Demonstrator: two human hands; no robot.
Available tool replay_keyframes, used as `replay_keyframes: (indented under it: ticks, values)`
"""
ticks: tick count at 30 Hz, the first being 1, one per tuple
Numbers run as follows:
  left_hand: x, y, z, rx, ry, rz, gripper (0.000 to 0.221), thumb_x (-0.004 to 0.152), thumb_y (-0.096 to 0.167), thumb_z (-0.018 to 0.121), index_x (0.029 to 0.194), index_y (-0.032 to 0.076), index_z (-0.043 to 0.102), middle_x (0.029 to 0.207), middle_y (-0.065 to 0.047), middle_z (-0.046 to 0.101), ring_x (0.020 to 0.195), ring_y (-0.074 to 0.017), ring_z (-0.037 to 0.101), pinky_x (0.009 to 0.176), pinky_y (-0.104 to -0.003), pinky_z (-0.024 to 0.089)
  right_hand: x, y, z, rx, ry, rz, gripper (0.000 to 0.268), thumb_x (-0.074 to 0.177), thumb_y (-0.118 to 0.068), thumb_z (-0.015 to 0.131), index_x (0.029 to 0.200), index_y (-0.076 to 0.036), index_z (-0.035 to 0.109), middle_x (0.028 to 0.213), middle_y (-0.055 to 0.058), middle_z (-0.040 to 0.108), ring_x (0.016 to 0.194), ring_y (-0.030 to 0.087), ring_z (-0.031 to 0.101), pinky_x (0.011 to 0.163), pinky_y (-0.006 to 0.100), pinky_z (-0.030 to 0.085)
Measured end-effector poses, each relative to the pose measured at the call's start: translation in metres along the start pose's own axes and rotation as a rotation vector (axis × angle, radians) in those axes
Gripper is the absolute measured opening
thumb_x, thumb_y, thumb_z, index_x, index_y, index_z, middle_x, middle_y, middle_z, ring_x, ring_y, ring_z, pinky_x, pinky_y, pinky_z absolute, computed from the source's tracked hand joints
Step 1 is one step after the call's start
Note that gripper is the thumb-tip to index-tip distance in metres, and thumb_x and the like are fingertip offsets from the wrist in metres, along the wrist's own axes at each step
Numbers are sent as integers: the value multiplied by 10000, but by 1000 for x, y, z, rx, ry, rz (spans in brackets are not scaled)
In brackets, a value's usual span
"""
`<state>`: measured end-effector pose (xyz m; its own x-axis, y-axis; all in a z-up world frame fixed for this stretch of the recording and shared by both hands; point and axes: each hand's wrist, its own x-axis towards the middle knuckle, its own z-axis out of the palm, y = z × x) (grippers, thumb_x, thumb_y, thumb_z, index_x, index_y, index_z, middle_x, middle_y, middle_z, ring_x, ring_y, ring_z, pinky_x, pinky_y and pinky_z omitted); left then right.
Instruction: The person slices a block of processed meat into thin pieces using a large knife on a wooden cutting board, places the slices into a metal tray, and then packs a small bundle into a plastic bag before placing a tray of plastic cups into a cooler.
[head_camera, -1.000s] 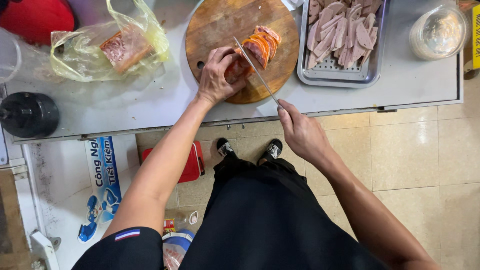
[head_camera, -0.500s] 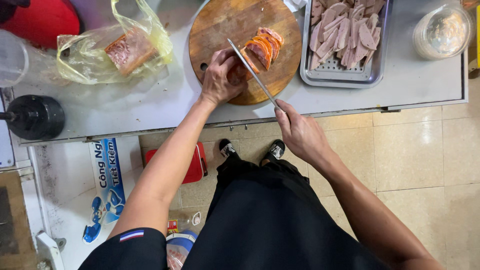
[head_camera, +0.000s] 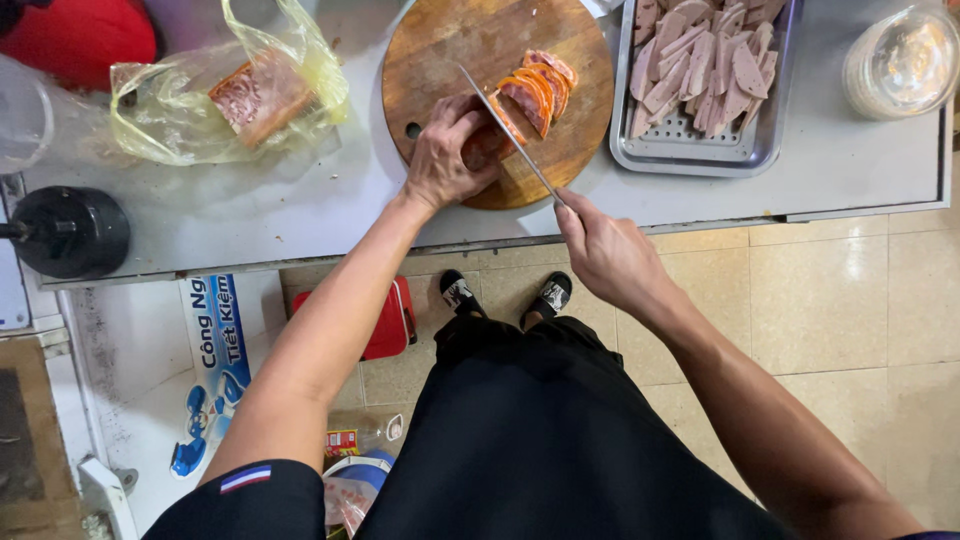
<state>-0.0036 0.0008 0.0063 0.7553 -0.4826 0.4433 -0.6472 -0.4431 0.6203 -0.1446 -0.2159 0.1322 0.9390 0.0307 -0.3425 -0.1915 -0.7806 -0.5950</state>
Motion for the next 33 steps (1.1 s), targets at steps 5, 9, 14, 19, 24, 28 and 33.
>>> replay_keyframes:
  ticks: [5, 9, 14, 19, 24, 28, 33]
  values:
    - [2, 2, -2, 2, -9, -2, 561, 676, 186, 866, 1176, 23, 671, 1266, -164, 633, 1208, -379, 583, 1061, -465, 520, 54, -14, 1, 46, -1, -91, 460, 1071, -386, 395, 1390, -112, 580, 1006, 300, 709, 954, 514, 666, 871, 569, 502]
    - [0, 4, -4, -9, -10, -41, 548, 675, 182, 865, 1164, 28, 670, 1273, -175, 623, 1213, -386, 580, 1051, -455, 523, 29, -4, -2, 31, -84, 56, 481, 1058, -392, 380, 1435, -137, 537, 986, 302, 710, 943, 514, 672, 889, 561, 505]
    - [2, 4, 0, -19, 13, -23, 537, 699, 150, 848, 1191, 30, 671, 1297, -151, 625, 1243, -372, 590, 1076, -443, 528, -1, 11, -4, 13, -38, 10, 472, 1056, -393, 399, 1418, -135, 558, 1041, 291, 716, 1002, 512, 660, 913, 566, 495]
    - [-2, -4, 6, 22, 2, -19, 564, 647, 164, 866, 1146, 4, 658, 1245, -184, 600, 1184, -396, 582, 1029, -455, 528, 60, -4, 10, 13, -66, 34, 476, 1053, -399, 397, 1432, -155, 548, 1069, 293, 706, 1014, 517, 650, 919, 568, 493]
    - [-4, -1, 4, 47, 6, -24, 541, 664, 153, 871, 1142, 8, 662, 1238, -173, 589, 1186, -396, 576, 1035, -458, 527, 40, 4, 5, 57, -87, 48, 492, 1060, -404, 392, 1454, -143, 528, 1059, 305, 702, 1027, 510, 653, 932, 556, 495]
    - [-1, 7, 2, 16, 24, -15, 557, 650, 130, 861, 1153, 9, 655, 1279, -171, 582, 1217, -388, 571, 1045, -451, 528, -7, 23, -8, 39, -86, 98, 496, 1052, -411, 386, 1432, -140, 553, 1064, 287, 718, 1040, 480, 671, 957, 529, 495]
    - [-8, 11, 7, 115, 69, -29, 550, 652, 128, 881, 1145, 33, 656, 1267, -168, 576, 1234, -393, 550, 1058, -466, 511, -15, 25, -2, 81, -46, 104, 504, 1049, -414, 384, 1419, -125, 570, 1088, 277, 721, 1052, 474, 674, 957, 514, 505]
